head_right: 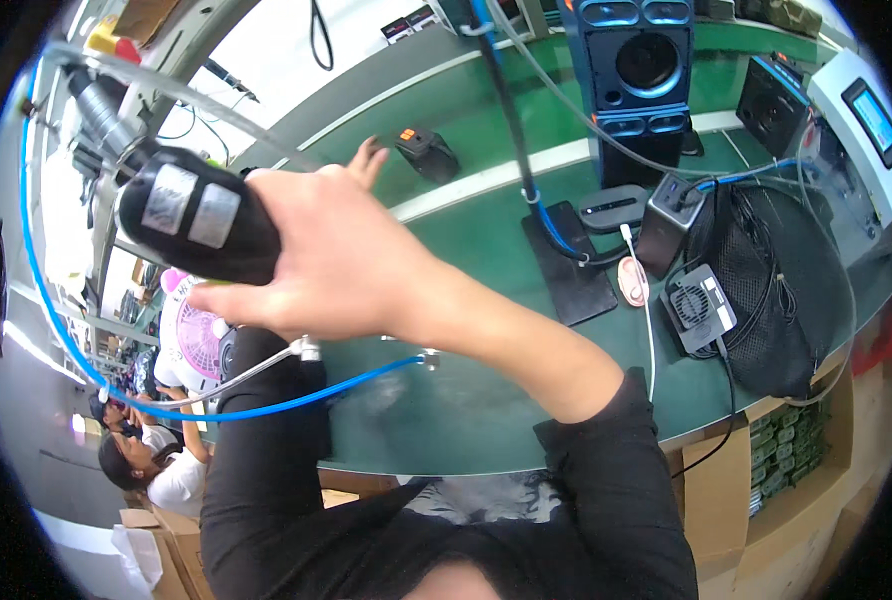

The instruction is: The person is using an electric screwdriver to fasten screws into the casing of several identical black portable speakers on an assembly line.

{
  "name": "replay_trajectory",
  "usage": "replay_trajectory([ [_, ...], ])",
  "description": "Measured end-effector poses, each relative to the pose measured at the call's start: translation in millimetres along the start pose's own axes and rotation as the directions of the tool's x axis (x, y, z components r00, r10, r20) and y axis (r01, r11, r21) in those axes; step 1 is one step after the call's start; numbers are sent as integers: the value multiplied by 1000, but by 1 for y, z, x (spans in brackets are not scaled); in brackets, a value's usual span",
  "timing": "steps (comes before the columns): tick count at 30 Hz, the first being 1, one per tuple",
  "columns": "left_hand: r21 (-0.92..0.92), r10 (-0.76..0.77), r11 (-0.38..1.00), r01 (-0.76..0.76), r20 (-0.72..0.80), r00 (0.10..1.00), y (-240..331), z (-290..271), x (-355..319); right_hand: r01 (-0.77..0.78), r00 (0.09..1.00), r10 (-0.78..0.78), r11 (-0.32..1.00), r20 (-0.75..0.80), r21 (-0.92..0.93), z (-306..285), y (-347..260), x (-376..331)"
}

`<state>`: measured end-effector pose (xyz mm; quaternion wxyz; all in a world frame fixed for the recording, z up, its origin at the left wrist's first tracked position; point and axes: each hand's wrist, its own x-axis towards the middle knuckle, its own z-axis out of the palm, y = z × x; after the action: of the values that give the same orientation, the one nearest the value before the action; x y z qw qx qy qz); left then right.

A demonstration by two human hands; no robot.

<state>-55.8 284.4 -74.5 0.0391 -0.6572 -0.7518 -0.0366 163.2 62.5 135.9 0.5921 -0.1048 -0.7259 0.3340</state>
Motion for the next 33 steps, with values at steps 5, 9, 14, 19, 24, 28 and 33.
replay_trajectory([
  [5,97,6,995,-9,28,1000,-23,2,6,-57,997,59,998,-45,41,5,2,0],
  [9,149,23,988,-29,41,999,-38,2,13,-108,994,108,992,-2,63,5,-3,1],
  [14,168,59,984,-66,43,997,-48,1,24,-135,991,135,989,13,53,2,-6,0],
  [19,151,128,981,-122,-27,991,-37,-25,14,-160,986,159,987,53,8,-2,-12,2],
  [24,38,232,973,-230,-224,947,-19,-94,-33,-95,995,95,985,-9,-146,0,-11,2],
  [28,-111,236,946,-306,-413,880,-18,-151,-111,-6,998,7,1000,-61,5,-1,0,2],
  [33,-363,146,870,-334,-457,878,-24,-159,-241,-103,994,104,994,-14,43,-11,-3,-3],
])
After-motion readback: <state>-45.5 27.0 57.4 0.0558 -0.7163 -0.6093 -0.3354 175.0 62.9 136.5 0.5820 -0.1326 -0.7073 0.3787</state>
